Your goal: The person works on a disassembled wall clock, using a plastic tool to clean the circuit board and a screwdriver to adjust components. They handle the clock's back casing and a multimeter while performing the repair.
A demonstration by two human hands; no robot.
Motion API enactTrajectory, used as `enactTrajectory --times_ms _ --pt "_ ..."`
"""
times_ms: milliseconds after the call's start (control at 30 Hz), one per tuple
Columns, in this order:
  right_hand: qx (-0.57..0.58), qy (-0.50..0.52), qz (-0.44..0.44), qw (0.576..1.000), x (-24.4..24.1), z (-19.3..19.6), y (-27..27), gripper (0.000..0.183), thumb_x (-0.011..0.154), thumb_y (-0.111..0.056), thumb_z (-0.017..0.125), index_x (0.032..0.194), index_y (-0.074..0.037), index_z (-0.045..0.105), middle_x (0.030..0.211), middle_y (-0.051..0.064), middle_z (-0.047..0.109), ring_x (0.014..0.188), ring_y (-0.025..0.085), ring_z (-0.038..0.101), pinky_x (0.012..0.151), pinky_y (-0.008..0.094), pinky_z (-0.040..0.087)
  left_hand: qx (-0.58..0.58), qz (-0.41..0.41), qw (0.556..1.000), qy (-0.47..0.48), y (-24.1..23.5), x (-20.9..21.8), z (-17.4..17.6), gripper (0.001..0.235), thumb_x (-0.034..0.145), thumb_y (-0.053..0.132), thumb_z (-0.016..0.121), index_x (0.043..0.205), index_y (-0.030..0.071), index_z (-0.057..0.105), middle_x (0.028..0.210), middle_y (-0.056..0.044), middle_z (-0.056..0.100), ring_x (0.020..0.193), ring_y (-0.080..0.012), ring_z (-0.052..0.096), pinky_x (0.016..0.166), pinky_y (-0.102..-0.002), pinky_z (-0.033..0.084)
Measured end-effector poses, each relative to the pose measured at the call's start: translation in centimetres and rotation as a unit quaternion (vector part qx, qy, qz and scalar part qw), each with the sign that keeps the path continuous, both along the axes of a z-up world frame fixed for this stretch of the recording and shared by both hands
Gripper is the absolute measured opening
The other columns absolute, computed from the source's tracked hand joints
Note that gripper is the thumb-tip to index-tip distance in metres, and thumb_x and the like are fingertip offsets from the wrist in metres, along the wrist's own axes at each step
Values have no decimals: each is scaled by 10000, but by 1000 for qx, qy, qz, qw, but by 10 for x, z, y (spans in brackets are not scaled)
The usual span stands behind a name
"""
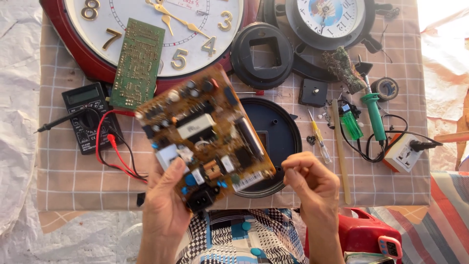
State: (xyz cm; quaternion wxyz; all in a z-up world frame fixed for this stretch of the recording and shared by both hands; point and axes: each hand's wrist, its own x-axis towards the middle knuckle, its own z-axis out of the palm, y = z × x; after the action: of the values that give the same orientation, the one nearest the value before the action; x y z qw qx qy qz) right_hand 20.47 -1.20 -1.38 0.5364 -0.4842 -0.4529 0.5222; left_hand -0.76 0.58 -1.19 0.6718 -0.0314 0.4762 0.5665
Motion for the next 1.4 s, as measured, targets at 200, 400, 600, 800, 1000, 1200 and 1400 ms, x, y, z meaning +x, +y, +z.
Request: enactTrajectory --times_ms 200,400,600,800,1000,1200,1400 --pt "139 -358 -5 923 -24 -9 19 110 708 -12 659 803 -55 624 812 73 583 720 144 572 651 229 483 103 104 988 40 4 -20 -4 509 737 32 548 1232 97 451 975 -45 576 873 -185 556 750 -373 513" --pt "338 -514 88 784 -53 -23 44 91 849 -134 556 764 -140 588 852 8 539 709 185 445 704 346 327 38 123 990 62 -9 -37 -1 507 746 66 528 1229 206 465 976 -1 526 944 -199 522 769 -426 490" --pt "361 -547 153 740 -58 -31 55 150 807 -37 578 692 -130 553 756 -6 510 671 175 431 746 368 310 24 160 985 64 -13 -47 9 499 699 97 550 1183 209 494 1086 -10 555 992 -211 527 803 -436 480" --pt "360 -548 242 715 -52 -36 63 189 781 47 520 666 -90 458 661 27 406 588 195 388 743 388 318 56 190 967 162 -16 -55 5 489 732 123 582 1212 193 514 952 41 598 935 -121 572 828 -362 511" --pt "389 -580 205 686 -51 -28 57 240 798 -120 644 697 -84 430 681 42 374 597 200 400 701 348 332 12 226 962 151 -21 -67 11 443 757 144 552 1190 235 528 1021 61 594 991 -129 572 815 -362 507" --pt "330 -530 28 781 -3 -22 52 254 876 -136 437 628 -84 442 636 43 483 574 184 410 686 341 270 54 254 943 208 -25 -83 18 537 675 200 603 1199 216 488 1230 4 548 1165 -177 534 884 -455 504" --pt "168 -594 -95 781 84 -55 55 121 787 -125 672 751 -46 588 800 78 610 798 217 557 799 385 349 76 234 939 242 -25 -93 13 541 744 251 568 1267 245 429 1313 14 491 1221 -189 500 912 -462 488"
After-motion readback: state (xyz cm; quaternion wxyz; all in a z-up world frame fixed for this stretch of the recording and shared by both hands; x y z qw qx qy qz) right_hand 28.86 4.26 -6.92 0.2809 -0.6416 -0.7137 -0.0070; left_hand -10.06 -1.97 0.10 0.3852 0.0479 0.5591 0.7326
